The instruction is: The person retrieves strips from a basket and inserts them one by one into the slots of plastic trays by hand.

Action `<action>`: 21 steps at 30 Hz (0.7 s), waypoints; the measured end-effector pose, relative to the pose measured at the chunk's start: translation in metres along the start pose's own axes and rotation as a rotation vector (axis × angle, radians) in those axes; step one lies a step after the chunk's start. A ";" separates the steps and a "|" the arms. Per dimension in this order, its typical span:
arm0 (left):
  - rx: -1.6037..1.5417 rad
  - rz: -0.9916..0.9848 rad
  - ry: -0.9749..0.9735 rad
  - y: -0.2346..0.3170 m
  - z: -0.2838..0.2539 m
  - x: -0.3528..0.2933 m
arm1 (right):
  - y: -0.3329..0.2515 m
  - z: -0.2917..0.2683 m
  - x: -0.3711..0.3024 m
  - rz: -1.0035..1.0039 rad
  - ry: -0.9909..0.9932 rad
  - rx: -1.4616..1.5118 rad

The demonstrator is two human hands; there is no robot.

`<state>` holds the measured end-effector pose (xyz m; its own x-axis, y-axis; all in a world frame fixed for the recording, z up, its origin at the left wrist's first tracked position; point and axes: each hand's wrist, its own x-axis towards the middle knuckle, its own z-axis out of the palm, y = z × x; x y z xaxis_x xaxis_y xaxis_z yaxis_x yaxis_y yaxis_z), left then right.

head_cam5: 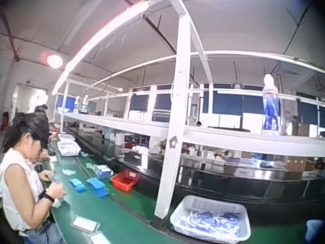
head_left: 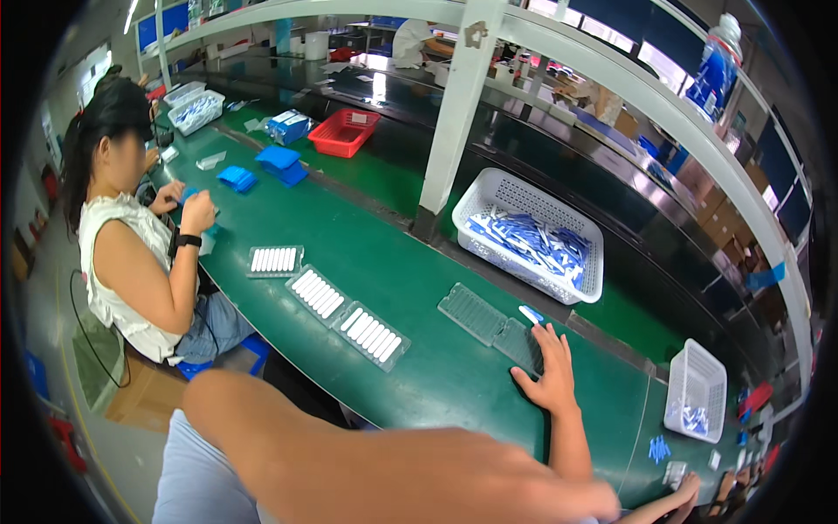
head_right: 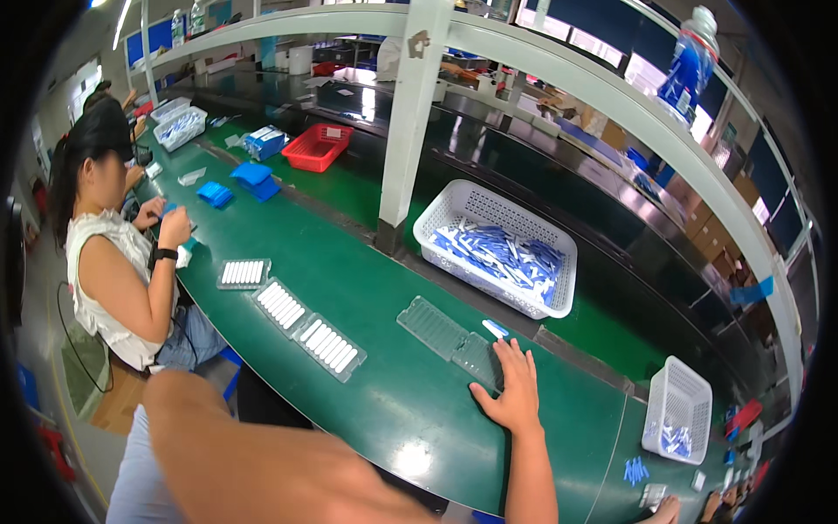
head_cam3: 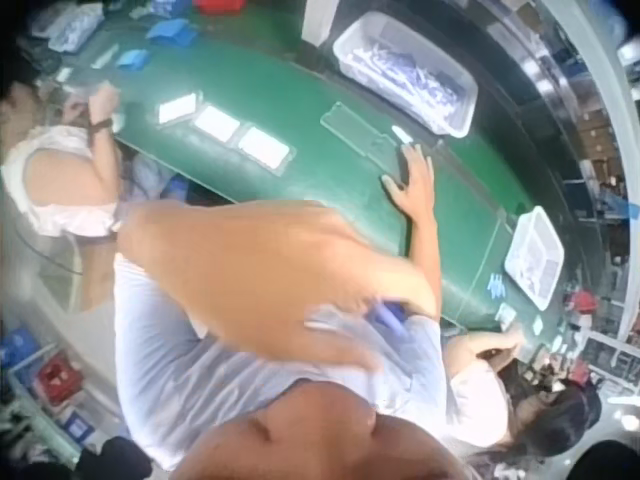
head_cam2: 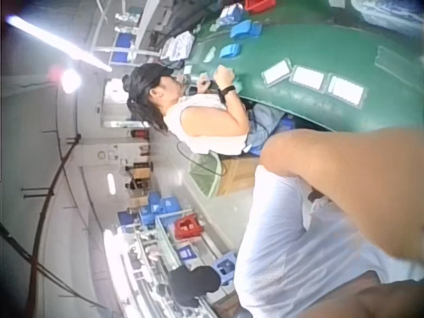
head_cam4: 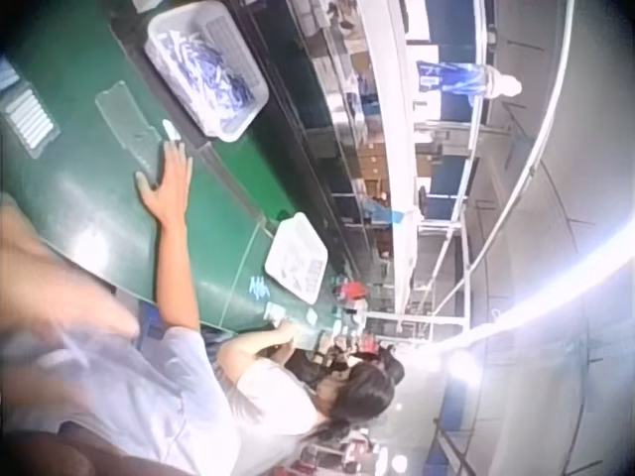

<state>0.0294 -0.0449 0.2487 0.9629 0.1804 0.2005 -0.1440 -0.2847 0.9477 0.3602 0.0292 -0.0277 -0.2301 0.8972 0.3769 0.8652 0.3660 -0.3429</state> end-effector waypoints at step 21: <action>0.746 0.546 -0.499 0.007 -0.020 0.109 | -0.002 0.014 0.007 0.016 -0.027 0.016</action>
<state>0.1283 -0.0080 0.2820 0.8187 -0.5073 0.2690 -0.5733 -0.7489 0.3325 0.3505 0.0386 -0.0365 -0.2290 0.9092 0.3478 0.8614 0.3556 -0.3626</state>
